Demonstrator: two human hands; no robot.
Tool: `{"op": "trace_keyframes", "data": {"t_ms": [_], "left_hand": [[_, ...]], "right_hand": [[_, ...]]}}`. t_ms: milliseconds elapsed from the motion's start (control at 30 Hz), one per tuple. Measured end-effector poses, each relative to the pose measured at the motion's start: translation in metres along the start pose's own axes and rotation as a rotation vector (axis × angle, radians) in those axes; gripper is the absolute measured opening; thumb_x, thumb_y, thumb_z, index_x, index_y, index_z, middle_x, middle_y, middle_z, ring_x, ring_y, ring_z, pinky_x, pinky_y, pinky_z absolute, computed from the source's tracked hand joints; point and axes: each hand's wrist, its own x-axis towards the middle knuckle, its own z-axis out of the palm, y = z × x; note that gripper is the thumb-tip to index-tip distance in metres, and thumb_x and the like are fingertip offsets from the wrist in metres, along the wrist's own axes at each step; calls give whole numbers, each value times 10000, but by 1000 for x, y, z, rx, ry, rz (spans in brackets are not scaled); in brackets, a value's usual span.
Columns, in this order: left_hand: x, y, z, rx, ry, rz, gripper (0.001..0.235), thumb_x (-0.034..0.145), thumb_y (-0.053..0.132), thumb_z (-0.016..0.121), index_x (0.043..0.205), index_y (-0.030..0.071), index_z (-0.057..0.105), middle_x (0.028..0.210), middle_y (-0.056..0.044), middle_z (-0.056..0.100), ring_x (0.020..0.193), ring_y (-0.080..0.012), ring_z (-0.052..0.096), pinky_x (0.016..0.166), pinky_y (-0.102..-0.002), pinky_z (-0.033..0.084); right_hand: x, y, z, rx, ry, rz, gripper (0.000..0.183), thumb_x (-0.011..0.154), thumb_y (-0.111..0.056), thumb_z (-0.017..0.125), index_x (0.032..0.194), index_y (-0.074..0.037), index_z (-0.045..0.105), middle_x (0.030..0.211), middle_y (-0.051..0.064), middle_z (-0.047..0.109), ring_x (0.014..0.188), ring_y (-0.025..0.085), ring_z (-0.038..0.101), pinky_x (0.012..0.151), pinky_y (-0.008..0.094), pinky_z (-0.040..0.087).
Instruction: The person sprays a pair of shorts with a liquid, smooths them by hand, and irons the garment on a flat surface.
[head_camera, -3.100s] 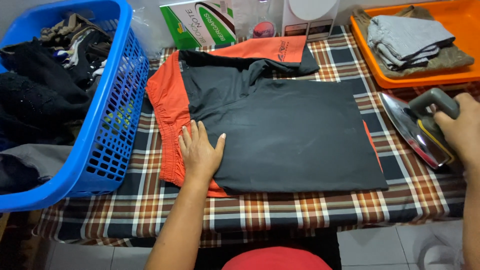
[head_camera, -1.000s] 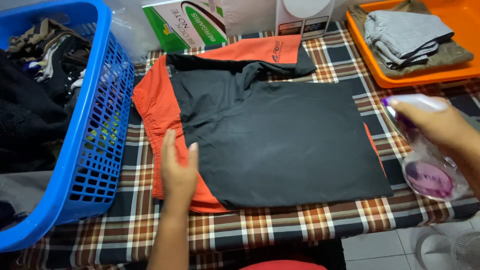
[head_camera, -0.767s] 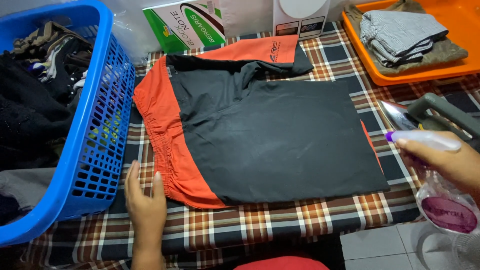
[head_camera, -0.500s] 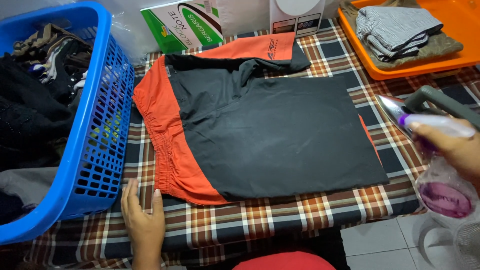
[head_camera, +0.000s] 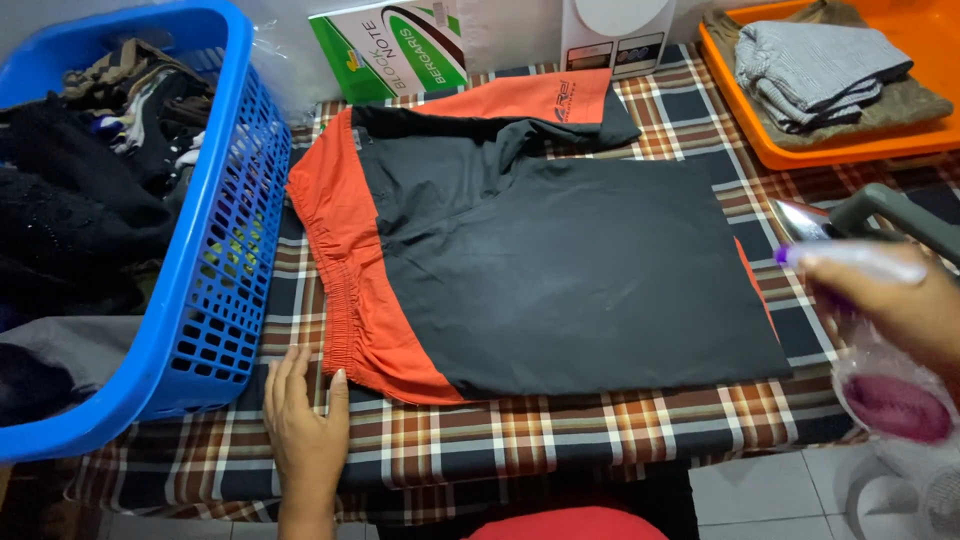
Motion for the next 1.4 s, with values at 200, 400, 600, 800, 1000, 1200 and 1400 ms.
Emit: {"op": "trace_keyframes", "data": {"t_ms": [200, 400, 600, 800, 1000, 1200, 1400], "left_hand": [[0, -2, 3, 24, 22, 34, 532, 977, 348, 607, 1398, 23, 595, 1494, -179, 570, 1470, -414, 418, 1193, -557, 314], [1, 5, -1, 1, -22, -34, 552, 975, 404, 592, 1403, 56, 596, 1505, -157, 560, 1482, -388, 406, 1195, -558, 296], [1, 1, 2, 35, -34, -43, 565, 970, 445, 583, 1401, 81, 606, 1504, -135, 567, 1486, -360, 408, 1210, -553, 270], [0, 2, 0, 26, -48, -41, 564, 977, 453, 569, 1402, 85, 606, 1505, -129, 564, 1489, -358, 404, 1216, -558, 255], [0, -2, 3, 26, -44, -47, 580, 977, 488, 543, 1398, 96, 612, 1505, -121, 566, 1486, -361, 406, 1206, -561, 264], [1, -1, 1, 13, -55, -60, 559, 981, 476, 543, 1399, 109, 608, 1508, -116, 562, 1493, -354, 396, 1210, -569, 252], [1, -3, 3, 28, -56, -43, 576, 985, 501, 523, 1397, 107, 611, 1498, -123, 569, 1481, -358, 408, 1209, -574, 255]], "right_hand": [[35, -63, 22, -66, -69, -210, 396, 1090, -294, 638, 845, 12, 698, 693, 134, 610, 618, 220, 528, 560, 367, 396], [43, -118, 60, -129, -155, -75, 352, 1027, -309, 649, 898, 12, 711, 774, 140, 654, 561, 260, 472, 570, 367, 397], [51, -118, 73, -224, -210, -68, 311, 992, -326, 684, 907, -35, 756, 849, 111, 736, 698, 237, 601, 565, 371, 490], [53, -113, 73, -225, -151, -117, 336, 976, -352, 644, 998, -52, 795, 965, 52, 768, 801, 190, 596, 623, 368, 501], [42, -122, 86, -210, -201, -78, 304, 976, -375, 678, 962, -93, 791, 742, 77, 647, 608, 217, 541, 551, 340, 483], [30, -127, 97, -156, -300, -159, 402, 952, -348, 724, 718, -24, 684, 621, 120, 613, 548, 218, 543, 495, 351, 454], [19, -117, 112, -167, -409, -188, 397, 937, -353, 734, 687, -51, 671, 583, 92, 590, 531, 208, 529, 526, 352, 415]]}}
